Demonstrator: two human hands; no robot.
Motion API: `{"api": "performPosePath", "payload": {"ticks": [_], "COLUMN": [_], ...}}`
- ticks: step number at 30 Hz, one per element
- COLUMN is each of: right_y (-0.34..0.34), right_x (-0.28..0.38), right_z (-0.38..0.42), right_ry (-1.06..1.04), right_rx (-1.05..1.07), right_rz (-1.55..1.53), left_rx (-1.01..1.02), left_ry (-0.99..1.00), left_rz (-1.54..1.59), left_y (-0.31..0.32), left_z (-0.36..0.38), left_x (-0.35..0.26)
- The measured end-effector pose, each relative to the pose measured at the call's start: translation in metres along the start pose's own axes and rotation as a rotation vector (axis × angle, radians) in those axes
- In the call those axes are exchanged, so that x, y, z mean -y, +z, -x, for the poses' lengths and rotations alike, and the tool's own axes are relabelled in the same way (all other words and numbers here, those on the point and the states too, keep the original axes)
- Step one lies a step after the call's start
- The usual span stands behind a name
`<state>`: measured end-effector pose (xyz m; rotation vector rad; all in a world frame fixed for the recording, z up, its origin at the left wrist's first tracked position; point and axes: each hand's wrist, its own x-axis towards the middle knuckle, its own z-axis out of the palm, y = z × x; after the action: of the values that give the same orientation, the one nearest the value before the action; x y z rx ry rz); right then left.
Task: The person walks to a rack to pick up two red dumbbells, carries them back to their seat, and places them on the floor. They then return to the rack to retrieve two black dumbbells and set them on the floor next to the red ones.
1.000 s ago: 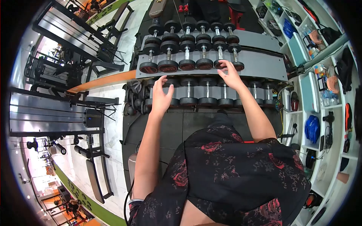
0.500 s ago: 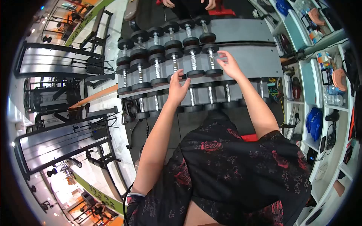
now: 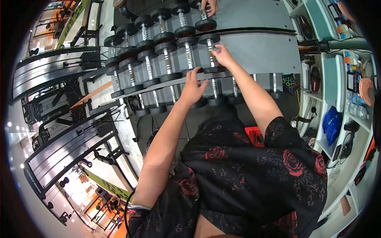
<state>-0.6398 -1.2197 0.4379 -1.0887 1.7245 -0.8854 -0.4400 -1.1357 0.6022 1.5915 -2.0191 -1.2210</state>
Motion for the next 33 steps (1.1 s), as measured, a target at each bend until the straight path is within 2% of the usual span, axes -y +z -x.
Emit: {"api": "performPosePath", "payload": {"ticks": [2,4,6,8,11,13,16,20,23,26,29,30,32,33], "right_y": [0.003,0.017,0.028,0.02,0.017,0.016,0.02,0.02,0.024,0.033,0.024,0.016,0.01,0.007], "right_x": [0.009,-0.007,-0.018,-0.003,0.006,0.009,0.015,0.027,0.029,0.017,0.02,0.027,0.031,0.038], "right_z": [-0.005,-0.02,-0.031,-0.024,-0.026,-0.029,-0.03,-0.023,-0.021,-0.019,0.019,0.036,0.059,0.071], "right_ry": [0.131,0.082,0.094,0.142,0.165,0.397,0.441,0.473,0.468,0.447,0.469,0.46,0.438,0.425], "right_rx": [0.054,0.028,-0.002,0.045,0.155,0.322,0.321,0.279,0.244,0.186,0.236,0.251,0.288,0.276], "right_rz": [-0.18,-0.199,-0.143,-0.15,0.0,-0.374,-0.472,-0.505,-0.54,-0.574,-0.751,-0.781,-0.808,-0.766], "left_rx": [0.096,0.099,0.141,0.163,0.189,0.211,0.242,0.241,0.305,0.272,0.336,0.332,0.337,0.281], "left_ry": [-0.051,0.023,0.01,0.029,0.034,0.041,-0.08,0.013,-0.039,-0.06,0.027,0.028,-0.27,-0.306], "left_rz": [-0.067,-0.071,-0.079,-0.1,-0.147,-0.209,-0.211,-0.343,-0.376,-0.482,-0.554,-0.546,-0.107,0.076], "left_y": [0.006,0.018,0.02,0.024,0.03,0.031,0.03,0.036,0.038,0.046,0.029,0.029,0.027,0.023], "left_z": [-0.008,-0.017,-0.022,-0.027,-0.03,-0.03,-0.03,-0.035,-0.049,-0.063,-0.044,-0.036,-0.024,-0.016], "left_x": [-0.001,0.012,0.001,0.002,0.013,0.017,0.014,0.024,0.023,0.036,-0.004,-0.008,-0.013,-0.022]}}
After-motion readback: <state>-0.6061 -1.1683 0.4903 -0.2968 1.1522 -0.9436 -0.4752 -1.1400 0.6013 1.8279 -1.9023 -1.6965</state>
